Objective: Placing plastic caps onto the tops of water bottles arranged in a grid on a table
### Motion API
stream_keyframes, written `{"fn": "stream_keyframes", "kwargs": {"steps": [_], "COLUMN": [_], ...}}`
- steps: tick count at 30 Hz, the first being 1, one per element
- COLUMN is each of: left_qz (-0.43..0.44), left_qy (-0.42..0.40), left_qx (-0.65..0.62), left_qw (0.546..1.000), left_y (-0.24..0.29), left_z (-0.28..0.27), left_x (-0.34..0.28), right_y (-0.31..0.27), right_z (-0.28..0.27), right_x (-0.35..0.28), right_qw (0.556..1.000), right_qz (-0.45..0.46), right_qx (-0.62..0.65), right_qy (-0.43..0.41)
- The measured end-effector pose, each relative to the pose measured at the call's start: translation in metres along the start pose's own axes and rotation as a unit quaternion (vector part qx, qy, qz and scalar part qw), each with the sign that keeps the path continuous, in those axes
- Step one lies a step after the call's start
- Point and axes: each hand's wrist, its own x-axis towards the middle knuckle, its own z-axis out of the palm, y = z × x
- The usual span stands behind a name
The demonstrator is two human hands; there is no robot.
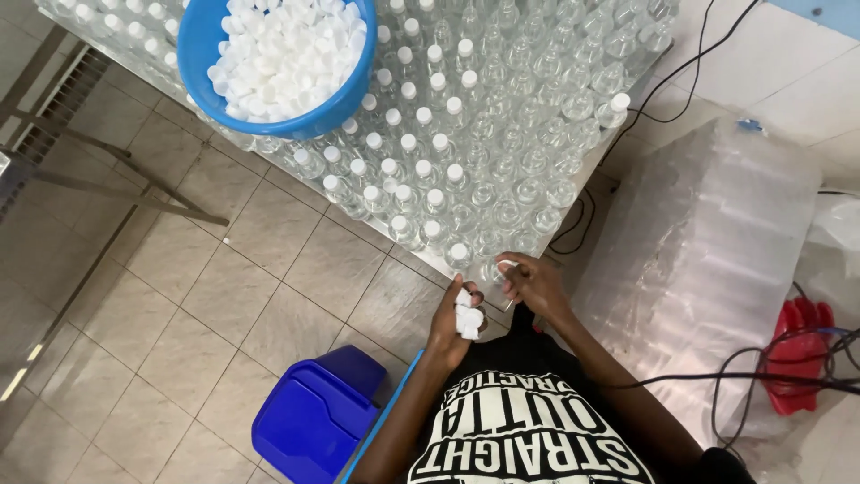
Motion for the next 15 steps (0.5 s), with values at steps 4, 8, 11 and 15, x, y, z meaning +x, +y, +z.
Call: {"fn": "stream_keyframes", "kwargs": {"steps": [4,8,11,15], "left_qz": [0.023,0.057,0.078,0.124], "left_qy": [-0.006,-0.033,-0.058,-0.080], "left_qx": [-0.018,-0.017,-0.025,0.009], "left_qw": [1.000,0.998,0.995,0.989], "left_y": [0.003,-0.013,-0.021,-0.031], "left_z": [0.022,0.034,0.046,0.058], "left_x": [-0.025,-0.025,-0.023,-0.023], "right_y": [-0.021,-0.014,-0.027,-0.040], "right_z": [0.002,-0.013,-0.028,-0.049], "right_x": [-0.015,-0.003,-0.001,-0.005], "right_qw": [0.997,0.992,0.986,0.978], "right_qz": [0.021,0.015,0.016,-0.001], "right_qx": [-0.034,-0.059,-0.088,-0.132], "right_qy": [-0.068,-0.107,-0.139,-0.164]}}
